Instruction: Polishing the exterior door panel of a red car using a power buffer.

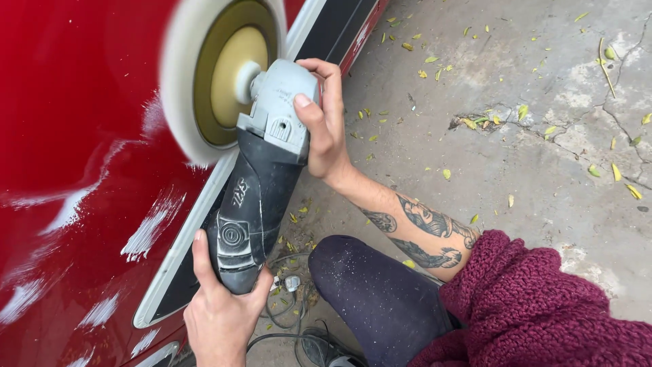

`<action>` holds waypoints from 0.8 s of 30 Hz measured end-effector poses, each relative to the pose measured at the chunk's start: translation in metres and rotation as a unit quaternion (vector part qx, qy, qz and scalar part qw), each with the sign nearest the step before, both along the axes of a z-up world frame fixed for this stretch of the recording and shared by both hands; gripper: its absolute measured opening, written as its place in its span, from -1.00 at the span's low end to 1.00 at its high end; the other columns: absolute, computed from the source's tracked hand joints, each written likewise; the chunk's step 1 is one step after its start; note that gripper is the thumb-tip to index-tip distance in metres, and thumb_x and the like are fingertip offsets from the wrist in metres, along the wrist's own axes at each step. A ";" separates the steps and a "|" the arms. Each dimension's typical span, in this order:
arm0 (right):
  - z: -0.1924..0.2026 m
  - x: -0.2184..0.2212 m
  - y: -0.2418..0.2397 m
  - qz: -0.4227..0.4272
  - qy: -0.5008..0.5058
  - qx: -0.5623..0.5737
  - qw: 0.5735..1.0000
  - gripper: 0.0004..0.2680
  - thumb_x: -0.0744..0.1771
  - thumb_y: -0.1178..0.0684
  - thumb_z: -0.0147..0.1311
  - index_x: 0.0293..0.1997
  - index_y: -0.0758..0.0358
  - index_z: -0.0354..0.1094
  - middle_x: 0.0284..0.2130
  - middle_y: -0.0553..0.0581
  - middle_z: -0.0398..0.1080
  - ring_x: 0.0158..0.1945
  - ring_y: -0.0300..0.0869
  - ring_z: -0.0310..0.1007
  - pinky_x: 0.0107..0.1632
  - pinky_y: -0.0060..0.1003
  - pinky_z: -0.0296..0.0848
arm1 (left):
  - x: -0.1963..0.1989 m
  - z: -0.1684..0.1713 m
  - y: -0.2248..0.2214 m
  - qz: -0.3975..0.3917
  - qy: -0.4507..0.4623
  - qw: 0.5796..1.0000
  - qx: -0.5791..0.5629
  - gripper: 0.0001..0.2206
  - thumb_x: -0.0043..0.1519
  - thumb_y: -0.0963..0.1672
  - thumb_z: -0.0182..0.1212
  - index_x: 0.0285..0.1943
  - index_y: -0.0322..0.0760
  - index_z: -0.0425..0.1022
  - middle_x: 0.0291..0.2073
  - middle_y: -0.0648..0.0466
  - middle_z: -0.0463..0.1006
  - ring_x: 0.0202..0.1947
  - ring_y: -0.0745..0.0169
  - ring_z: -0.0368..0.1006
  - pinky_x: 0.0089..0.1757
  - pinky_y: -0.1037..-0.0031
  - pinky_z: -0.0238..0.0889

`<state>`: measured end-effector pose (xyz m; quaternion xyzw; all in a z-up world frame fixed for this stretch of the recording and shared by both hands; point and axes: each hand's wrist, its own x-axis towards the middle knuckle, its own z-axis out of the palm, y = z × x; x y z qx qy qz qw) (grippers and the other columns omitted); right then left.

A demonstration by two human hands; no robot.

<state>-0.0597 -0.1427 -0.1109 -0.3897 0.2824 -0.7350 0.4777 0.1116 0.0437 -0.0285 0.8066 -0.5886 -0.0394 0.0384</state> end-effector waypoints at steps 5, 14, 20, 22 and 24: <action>0.000 0.026 0.039 0.031 0.004 0.012 0.999 -0.49 0.35 -0.25 -0.09 0.33 0.36 0.02 0.11 0.27 0.22 0.18 -0.10 0.29 0.29 -0.15 0.34 | 0.034 -0.007 0.046 0.015 -0.065 0.998 -0.019 0.11 -0.17 0.02 0.58 0.56 -0.15 -0.12 -0.62 -0.26 0.55 -0.58 -0.31 0.55 -0.43 0.08 0.44; -0.011 0.084 0.121 0.163 0.009 0.050 0.985 -0.42 0.35 -0.36 -0.14 0.38 0.33 -0.02 0.06 0.26 0.23 0.14 -0.11 0.27 0.26 -0.15 0.30 | 0.151 -0.087 0.172 -0.108 0.167 0.950 -0.241 0.05 -0.22 -0.25 0.48 0.53 -0.30 -0.09 0.13 -0.56 0.36 0.07 -0.38 0.47 0.11 0.19 0.37; -0.012 0.068 0.095 0.131 0.036 0.052 0.989 -0.41 0.34 -0.37 -0.13 0.39 0.33 -0.02 0.07 0.25 0.22 0.15 -0.10 0.27 0.24 -0.13 0.32 | 0.097 -0.031 0.118 -0.033 0.035 0.990 -0.135 0.09 -0.27 -0.14 0.48 0.53 -0.25 -0.11 -0.18 -0.40 0.58 -0.29 -0.29 0.59 -0.18 0.15 0.46; -0.010 0.049 0.072 0.093 0.039 0.042 0.994 -0.42 0.34 -0.37 -0.14 0.36 0.34 0.03 0.07 0.26 0.25 0.14 -0.09 0.30 0.23 -0.14 0.35 | 0.071 -0.014 0.082 0.016 -0.004 1.000 -0.025 0.12 -0.20 -0.04 0.51 0.58 -0.19 -0.16 -0.40 -0.32 0.58 -0.44 -0.28 0.59 -0.32 0.13 0.47; -0.011 0.029 0.051 0.065 0.041 0.029 0.997 -0.43 0.34 -0.36 -0.15 0.34 0.36 0.08 0.08 0.27 0.27 0.14 -0.08 0.33 0.21 -0.14 0.37 | 0.044 -0.003 0.053 0.080 -0.044 0.992 0.082 0.16 -0.12 0.06 0.57 0.63 -0.12 -0.21 -0.62 -0.25 0.59 -0.58 -0.26 0.59 -0.45 0.11 0.48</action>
